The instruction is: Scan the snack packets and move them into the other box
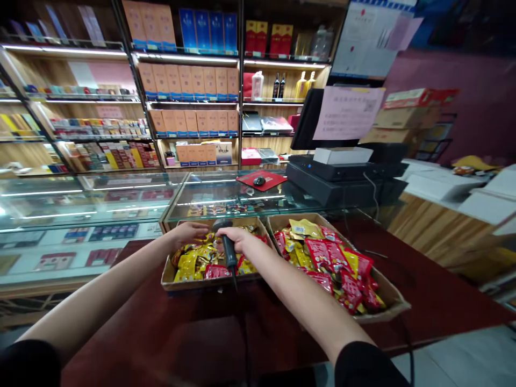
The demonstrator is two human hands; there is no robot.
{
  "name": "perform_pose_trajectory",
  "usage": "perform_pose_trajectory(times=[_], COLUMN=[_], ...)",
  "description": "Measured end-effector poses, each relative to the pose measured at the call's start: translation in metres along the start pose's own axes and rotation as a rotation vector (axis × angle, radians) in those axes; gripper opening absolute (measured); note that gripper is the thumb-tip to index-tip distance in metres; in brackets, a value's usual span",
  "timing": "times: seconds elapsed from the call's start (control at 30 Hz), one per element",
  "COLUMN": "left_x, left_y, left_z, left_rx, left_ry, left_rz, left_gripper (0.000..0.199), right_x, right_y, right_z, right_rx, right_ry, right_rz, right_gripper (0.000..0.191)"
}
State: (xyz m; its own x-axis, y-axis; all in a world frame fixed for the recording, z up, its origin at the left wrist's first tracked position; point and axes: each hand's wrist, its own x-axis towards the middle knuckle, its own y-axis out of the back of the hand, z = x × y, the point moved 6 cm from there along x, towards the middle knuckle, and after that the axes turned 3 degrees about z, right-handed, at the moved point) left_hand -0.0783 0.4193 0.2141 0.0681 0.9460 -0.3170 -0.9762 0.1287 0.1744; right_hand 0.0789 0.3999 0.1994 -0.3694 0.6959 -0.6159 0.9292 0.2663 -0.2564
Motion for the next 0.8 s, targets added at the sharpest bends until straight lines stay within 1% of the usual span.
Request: perform_pose_trajectory(times=[0.07, 0.13, 0.2, 0.27, 0.33, 0.37, 0.43, 0.5, 0.53, 0.57, 0.63, 0.7, 0.8], left_x=[-0.001, -0.004, -0.007, -0.011, -0.016, -0.018, -0.021, -0.024, -0.027, -0.030, -0.041, -0.055, -0.076], left_y=[0.005, 0.004, -0.003, -0.011, -0.018, -0.019, -0.019, -0.015, -0.014, -0.014, -0.018, -0.025, -0.037], left_z=[-0.005, -0.010, -0.019, -0.026, -0.028, -0.028, -0.027, -0.025, -0.024, -0.021, -0.013, -0.001, 0.017], left_rx=[0.322, 0.670, 0.960, 1.171, 1.300, 1.333, 1.348, 1.314, 1.287, 1.252, 1.158, 1.055, 0.965], left_ry=[-0.130, -0.249, -0.307, -0.374, -0.464, -0.493, -0.499, -0.477, -0.481, -0.514, -0.659, -0.869, -1.173], left_rz=[0.052, 0.095, 0.074, 0.033, 0.030, 0.046, 0.080, 0.095, 0.090, 0.075, 0.025, -0.023, -0.031], left_gripper=[0.026, 0.024, 0.028, 0.035, 0.040, 0.040, 0.037, 0.034, 0.032, 0.032, 0.033, 0.035, 0.036], right_x=[0.006, 0.011, 0.016, 0.021, 0.026, 0.027, 0.028, 0.025, 0.023, 0.020, 0.012, 0.004, -0.010], right_y=[-0.006, -0.010, -0.012, -0.013, -0.014, -0.014, -0.013, -0.011, -0.008, -0.005, 0.002, 0.011, 0.024], right_z=[0.007, 0.013, 0.016, 0.019, 0.022, 0.023, 0.025, 0.024, 0.023, 0.022, 0.017, 0.011, 0.003], right_rx=[-0.067, -0.108, -0.125, -0.132, -0.134, -0.132, -0.124, -0.112, -0.103, -0.093, -0.072, -0.050, -0.022], right_ry=[-0.024, -0.039, -0.053, -0.059, -0.066, -0.068, -0.072, -0.070, -0.066, -0.060, -0.045, -0.022, 0.029], right_rz=[0.029, 0.053, 0.077, 0.099, 0.115, 0.120, 0.125, 0.128, 0.130, 0.132, 0.137, 0.145, 0.159], right_gripper=[0.004, 0.006, 0.008, 0.008, 0.007, 0.006, 0.006, 0.007, 0.008, 0.010, 0.013, 0.015, 0.012])
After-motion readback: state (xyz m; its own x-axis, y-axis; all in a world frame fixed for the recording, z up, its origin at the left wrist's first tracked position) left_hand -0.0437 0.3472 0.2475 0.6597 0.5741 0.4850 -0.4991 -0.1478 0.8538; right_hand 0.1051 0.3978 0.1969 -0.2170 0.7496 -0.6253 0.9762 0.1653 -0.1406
